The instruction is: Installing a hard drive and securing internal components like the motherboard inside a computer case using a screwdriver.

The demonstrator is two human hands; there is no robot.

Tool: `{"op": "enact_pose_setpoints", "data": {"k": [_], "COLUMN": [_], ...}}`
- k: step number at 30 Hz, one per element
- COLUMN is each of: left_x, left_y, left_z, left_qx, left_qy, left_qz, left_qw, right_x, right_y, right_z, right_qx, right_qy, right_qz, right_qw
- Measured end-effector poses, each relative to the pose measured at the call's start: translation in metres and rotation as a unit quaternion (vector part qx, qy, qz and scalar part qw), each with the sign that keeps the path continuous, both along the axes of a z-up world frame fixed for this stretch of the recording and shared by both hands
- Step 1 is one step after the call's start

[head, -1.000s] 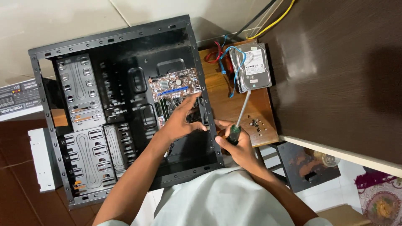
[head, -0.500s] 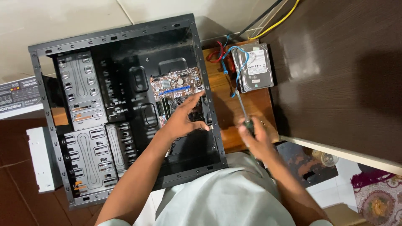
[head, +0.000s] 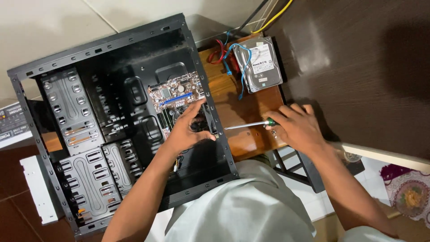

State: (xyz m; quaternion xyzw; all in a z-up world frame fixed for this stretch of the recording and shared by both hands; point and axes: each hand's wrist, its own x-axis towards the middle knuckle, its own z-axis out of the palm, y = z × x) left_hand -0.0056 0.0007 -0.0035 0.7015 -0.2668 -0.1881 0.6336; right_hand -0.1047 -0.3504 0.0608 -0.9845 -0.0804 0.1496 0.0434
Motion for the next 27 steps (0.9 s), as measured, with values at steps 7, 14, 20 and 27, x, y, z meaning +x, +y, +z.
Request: {"op": "enact_pose_setpoints", "data": {"k": [7, 14, 20, 27], "left_x": [-0.003, -0.003, -0.003, 0.001], "left_y": [-0.004, -0.006, -0.005, -0.005], "left_z": [-0.008, -0.006, -0.009, -0.006], "left_qx": [-0.02, -0.017, -0.022, -0.013], "left_qy": [-0.008, -0.014, -0.01, -0.001], "left_qz": [0.007, 0.014, 0.016, 0.002], "left_qw": [1.0, 1.0, 1.0, 1.0], "right_x": [-0.006, -0.003, 0.012, 0.033], "right_y": [-0.008, -0.008, -0.014, -0.006], "right_z": [-0.023, -0.014, -0.017, 0.005], "right_qx": [0.002, 0.072, 0.082, 0.035], "right_qy": [-0.037, -0.068, -0.119, -0.087], "right_qz": [0.013, 0.035, 0.074, 0.114], "right_qw": [0.999, 0.994, 0.987, 0.989]}}
